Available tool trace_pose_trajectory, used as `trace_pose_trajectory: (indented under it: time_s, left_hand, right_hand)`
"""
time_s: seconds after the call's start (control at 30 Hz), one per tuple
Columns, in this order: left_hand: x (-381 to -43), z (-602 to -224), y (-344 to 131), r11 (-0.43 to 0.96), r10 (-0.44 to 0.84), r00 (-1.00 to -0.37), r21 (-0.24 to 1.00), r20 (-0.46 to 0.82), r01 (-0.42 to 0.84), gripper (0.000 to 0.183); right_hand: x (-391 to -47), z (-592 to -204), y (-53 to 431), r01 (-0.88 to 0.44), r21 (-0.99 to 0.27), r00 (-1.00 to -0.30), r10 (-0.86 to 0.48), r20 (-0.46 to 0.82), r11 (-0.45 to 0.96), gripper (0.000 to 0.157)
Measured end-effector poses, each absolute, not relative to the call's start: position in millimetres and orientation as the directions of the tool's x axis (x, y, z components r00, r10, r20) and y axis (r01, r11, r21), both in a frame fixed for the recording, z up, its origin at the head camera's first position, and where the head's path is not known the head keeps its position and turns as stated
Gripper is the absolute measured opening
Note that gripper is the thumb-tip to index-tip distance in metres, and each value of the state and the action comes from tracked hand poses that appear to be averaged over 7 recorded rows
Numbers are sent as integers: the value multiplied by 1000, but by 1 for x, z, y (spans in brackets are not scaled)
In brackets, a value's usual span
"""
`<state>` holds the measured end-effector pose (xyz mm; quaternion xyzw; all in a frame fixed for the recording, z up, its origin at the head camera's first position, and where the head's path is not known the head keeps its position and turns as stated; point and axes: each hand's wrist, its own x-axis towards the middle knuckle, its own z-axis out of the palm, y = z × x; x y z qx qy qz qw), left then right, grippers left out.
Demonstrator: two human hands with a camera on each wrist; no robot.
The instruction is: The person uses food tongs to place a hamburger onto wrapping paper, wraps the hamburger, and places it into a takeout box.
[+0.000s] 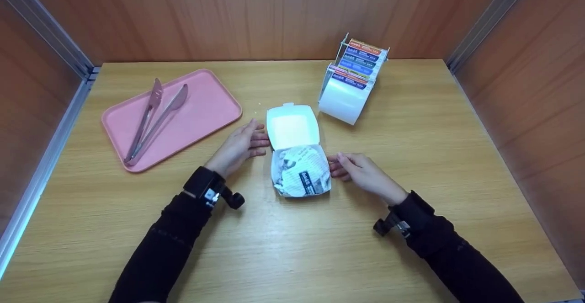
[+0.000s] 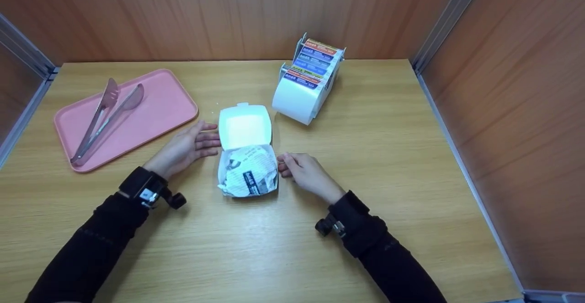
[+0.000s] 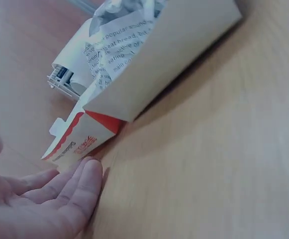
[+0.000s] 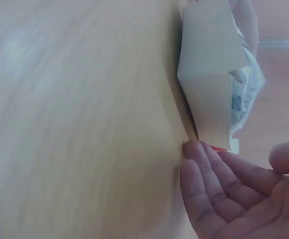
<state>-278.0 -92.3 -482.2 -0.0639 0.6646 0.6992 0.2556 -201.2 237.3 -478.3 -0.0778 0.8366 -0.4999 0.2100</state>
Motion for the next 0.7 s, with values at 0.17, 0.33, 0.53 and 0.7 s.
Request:
trace_pose_trajectory:
  time_s: [0.17,0.33,0.53,0.7]
  left_hand:
    - [-286,-483,-83,-6,281,-861,897,-423,-443,61]
    - [-287,-481,-83,-33,263,-861,888,-435,-458,60]
    - [-287,-479,-87,-100,247,-872,884,-423,-457,63]
    - [-286,-480,-94,-127,262,-882,892,-392,-435,67]
  right_hand:
    - [-205,-480,232,145,-869,-881,-338,-331,473,50]
    - [-206,-479,229,161,-868,-875,-339,-346,470,49]
    - [-207,-481,225,174,-874,-869,-348,-353,453,51]
    - [-207,-482,223,157,-882,-869,-363,-337,444,50]
